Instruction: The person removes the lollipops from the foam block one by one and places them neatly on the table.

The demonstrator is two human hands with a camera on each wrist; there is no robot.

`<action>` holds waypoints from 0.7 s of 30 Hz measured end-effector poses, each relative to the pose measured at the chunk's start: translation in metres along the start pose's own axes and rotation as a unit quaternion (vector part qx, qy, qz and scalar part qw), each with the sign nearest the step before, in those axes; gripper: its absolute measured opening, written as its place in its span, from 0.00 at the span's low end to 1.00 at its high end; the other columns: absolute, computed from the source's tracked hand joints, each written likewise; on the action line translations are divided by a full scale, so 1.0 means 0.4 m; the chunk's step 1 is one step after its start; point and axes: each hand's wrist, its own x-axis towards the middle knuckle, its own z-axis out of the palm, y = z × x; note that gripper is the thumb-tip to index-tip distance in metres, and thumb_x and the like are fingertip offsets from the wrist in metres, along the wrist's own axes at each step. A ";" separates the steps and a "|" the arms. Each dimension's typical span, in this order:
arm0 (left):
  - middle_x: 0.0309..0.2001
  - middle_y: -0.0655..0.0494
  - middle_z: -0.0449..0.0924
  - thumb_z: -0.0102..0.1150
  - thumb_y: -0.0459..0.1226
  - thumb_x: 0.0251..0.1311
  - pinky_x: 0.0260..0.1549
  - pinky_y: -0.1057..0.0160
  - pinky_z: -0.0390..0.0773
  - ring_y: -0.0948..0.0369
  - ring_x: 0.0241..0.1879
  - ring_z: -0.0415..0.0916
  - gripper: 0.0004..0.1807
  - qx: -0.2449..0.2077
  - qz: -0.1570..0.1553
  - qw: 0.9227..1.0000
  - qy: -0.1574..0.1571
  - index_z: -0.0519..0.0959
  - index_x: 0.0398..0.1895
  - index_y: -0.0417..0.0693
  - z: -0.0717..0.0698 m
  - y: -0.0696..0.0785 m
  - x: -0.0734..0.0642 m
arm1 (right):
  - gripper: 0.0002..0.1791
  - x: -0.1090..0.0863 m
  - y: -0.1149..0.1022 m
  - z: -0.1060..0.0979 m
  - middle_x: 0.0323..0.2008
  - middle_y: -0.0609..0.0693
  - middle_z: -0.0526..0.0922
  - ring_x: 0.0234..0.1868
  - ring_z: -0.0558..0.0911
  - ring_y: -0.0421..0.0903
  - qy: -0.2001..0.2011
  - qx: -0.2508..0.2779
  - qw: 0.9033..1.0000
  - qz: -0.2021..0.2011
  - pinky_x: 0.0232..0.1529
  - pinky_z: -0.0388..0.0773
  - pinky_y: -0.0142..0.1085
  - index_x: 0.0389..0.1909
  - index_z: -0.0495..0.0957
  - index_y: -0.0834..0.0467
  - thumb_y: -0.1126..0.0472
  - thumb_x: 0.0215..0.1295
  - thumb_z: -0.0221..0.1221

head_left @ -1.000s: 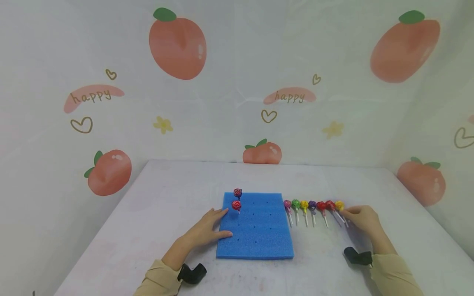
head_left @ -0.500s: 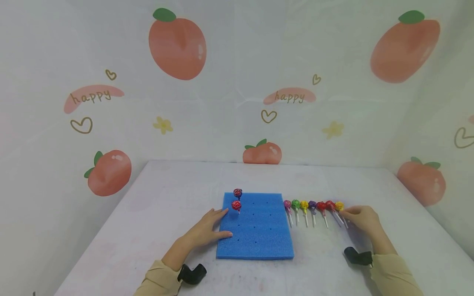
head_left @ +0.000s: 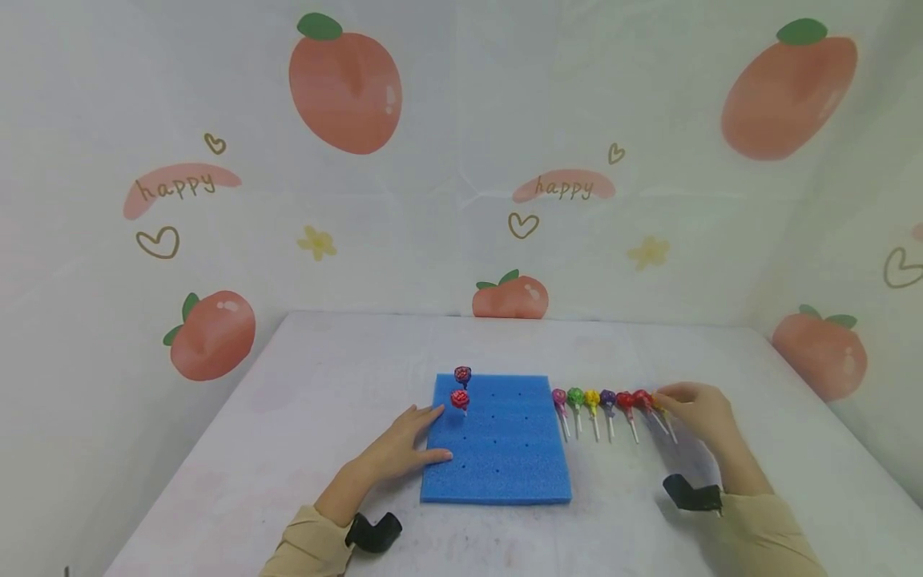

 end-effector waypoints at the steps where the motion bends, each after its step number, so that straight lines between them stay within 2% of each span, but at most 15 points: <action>1: 0.69 0.40 0.59 0.61 0.53 0.55 0.66 0.36 0.52 0.39 0.72 0.46 0.42 -0.001 -0.001 1.000 0.000 0.59 0.69 0.46 0.001 -0.001 0.000 | 0.24 -0.001 -0.015 0.005 0.49 0.70 0.77 0.48 0.76 0.62 0.006 -0.006 1.000 -0.016 0.41 0.79 0.48 0.49 0.76 0.69 0.51 0.65 0.55; 5: 0.69 0.40 0.58 0.61 0.53 0.55 0.66 0.36 0.52 0.39 0.72 0.45 0.42 0.000 0.000 1.000 -0.001 0.59 0.70 0.46 0.001 -0.002 0.000 | 0.20 -0.004 -0.081 0.033 0.45 0.67 0.80 0.44 0.78 0.60 0.020 -0.011 0.997 -0.079 0.41 0.81 0.47 0.46 0.78 0.68 0.54 0.64 0.57; 8: 0.69 0.39 0.58 0.61 0.53 0.55 0.66 0.36 0.52 0.39 0.72 0.45 0.42 -0.001 0.003 1.000 -0.002 0.59 0.70 0.46 -0.001 0.002 -0.001 | 0.17 -0.007 -0.129 0.062 0.43 0.65 0.82 0.39 0.81 0.54 0.016 0.001 0.994 -0.109 0.34 0.81 0.40 0.43 0.80 0.66 0.55 0.63 0.58; 12: 0.69 0.40 0.58 0.61 0.53 0.55 0.66 0.36 0.51 0.39 0.72 0.45 0.42 -0.005 0.002 1.000 -0.004 0.59 0.70 0.46 -0.003 0.004 -0.002 | 0.13 -0.012 -0.191 0.110 0.40 0.61 0.84 0.34 0.82 0.48 -0.002 0.033 0.989 -0.146 0.29 0.79 0.32 0.41 0.81 0.64 0.59 0.62 0.59; 15: 0.70 0.40 0.58 0.61 0.52 0.55 0.66 0.36 0.51 0.39 0.72 0.45 0.42 -0.005 0.001 1.000 -0.004 0.59 0.70 0.46 -0.002 0.002 0.000 | 0.11 -0.017 -0.232 0.152 0.38 0.59 0.84 0.32 0.81 0.45 -0.020 0.057 0.983 -0.176 0.30 0.79 0.31 0.40 0.81 0.63 0.60 0.62 0.60; 21: 0.70 0.40 0.58 0.61 0.53 0.55 0.66 0.36 0.52 0.40 0.72 0.45 0.42 -0.003 -0.001 1.000 -0.003 0.59 0.70 0.46 -0.001 0.000 0.002 | 0.10 -0.028 -0.300 0.239 0.35 0.56 0.85 0.30 0.78 0.41 -0.048 0.069 0.969 -0.234 0.29 0.75 0.28 0.39 0.82 0.63 0.61 0.61 0.60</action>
